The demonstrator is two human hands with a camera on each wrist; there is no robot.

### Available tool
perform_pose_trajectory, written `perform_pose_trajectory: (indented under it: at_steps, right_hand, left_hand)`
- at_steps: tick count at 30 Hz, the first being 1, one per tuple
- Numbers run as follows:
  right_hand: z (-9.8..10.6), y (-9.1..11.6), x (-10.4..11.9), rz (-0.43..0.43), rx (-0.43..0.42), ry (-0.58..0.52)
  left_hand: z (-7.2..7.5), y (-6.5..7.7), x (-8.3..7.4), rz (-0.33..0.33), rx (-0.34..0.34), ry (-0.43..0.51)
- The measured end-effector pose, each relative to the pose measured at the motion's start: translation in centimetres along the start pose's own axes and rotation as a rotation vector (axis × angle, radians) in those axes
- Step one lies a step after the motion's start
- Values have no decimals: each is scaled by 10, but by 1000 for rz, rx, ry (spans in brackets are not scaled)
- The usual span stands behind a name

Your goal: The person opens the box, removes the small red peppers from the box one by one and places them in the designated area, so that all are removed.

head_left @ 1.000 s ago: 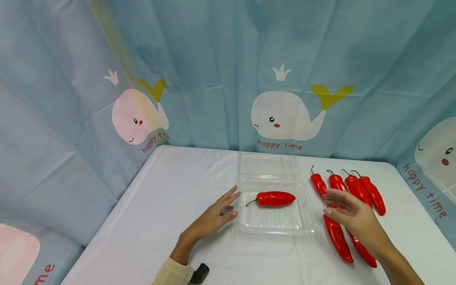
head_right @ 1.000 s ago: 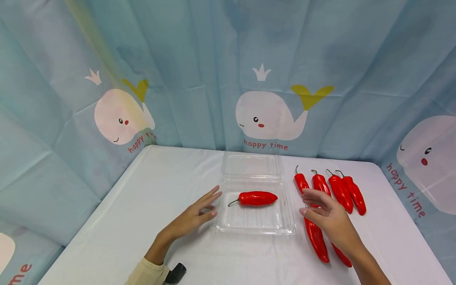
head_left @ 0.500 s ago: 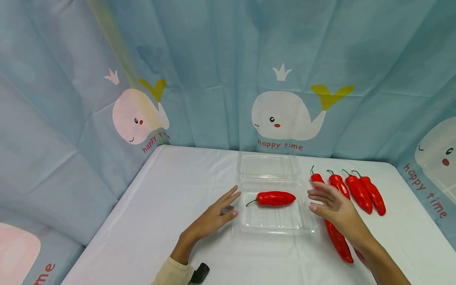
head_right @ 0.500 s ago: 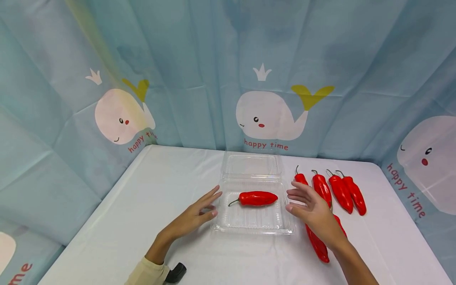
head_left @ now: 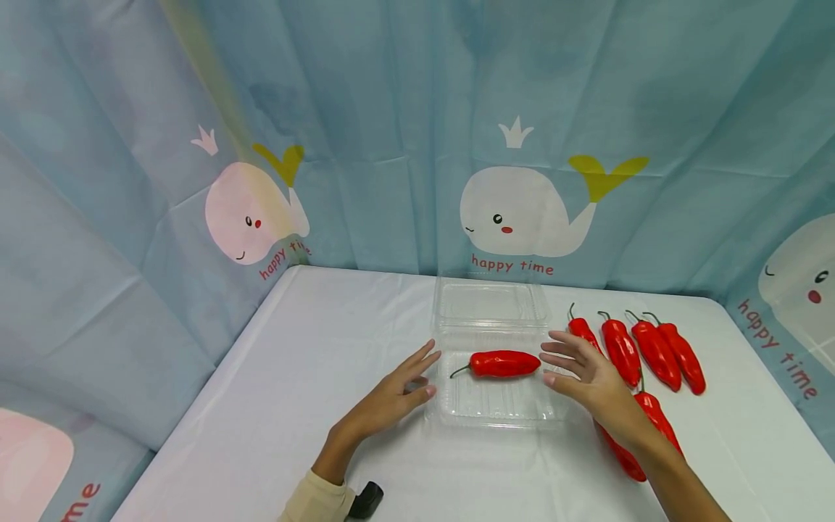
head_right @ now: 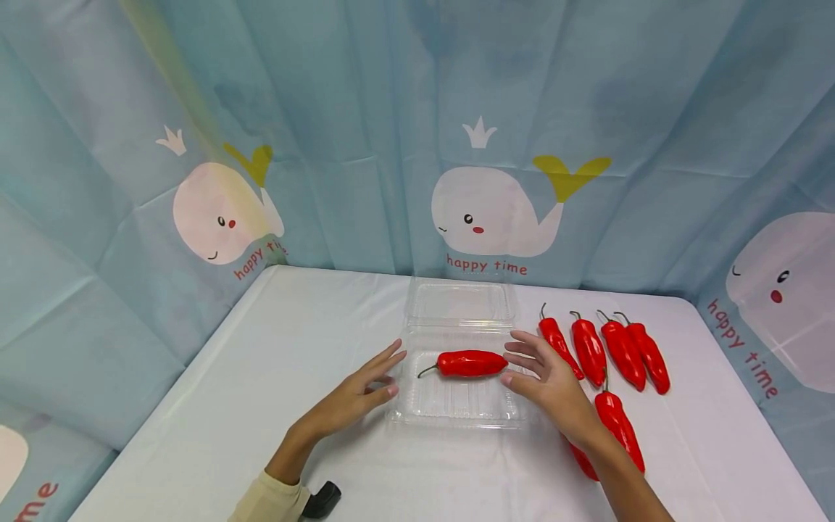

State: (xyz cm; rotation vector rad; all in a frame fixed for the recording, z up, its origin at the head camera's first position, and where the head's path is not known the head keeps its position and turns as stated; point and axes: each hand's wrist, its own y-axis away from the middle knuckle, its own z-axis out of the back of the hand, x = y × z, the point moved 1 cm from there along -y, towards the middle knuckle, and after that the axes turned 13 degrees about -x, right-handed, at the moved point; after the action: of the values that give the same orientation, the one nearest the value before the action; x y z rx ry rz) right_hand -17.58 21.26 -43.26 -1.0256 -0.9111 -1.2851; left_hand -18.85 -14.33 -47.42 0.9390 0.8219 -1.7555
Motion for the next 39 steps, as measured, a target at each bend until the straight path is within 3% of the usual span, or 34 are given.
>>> perform_pose_trajectory:
  at_steps: [8,19,39]
  right_hand:
    - [-11,-5,-3,55,28,-17]
    - [-27,-13,-3,112,32,56]
    - [-45,-30,-5,136,94,174]
  left_hand:
    - [0,0,-1,7,-3,-6]
    - [0,1,-1,10,-2,-9]
    - [-1,0,-1,3,-4,-4]
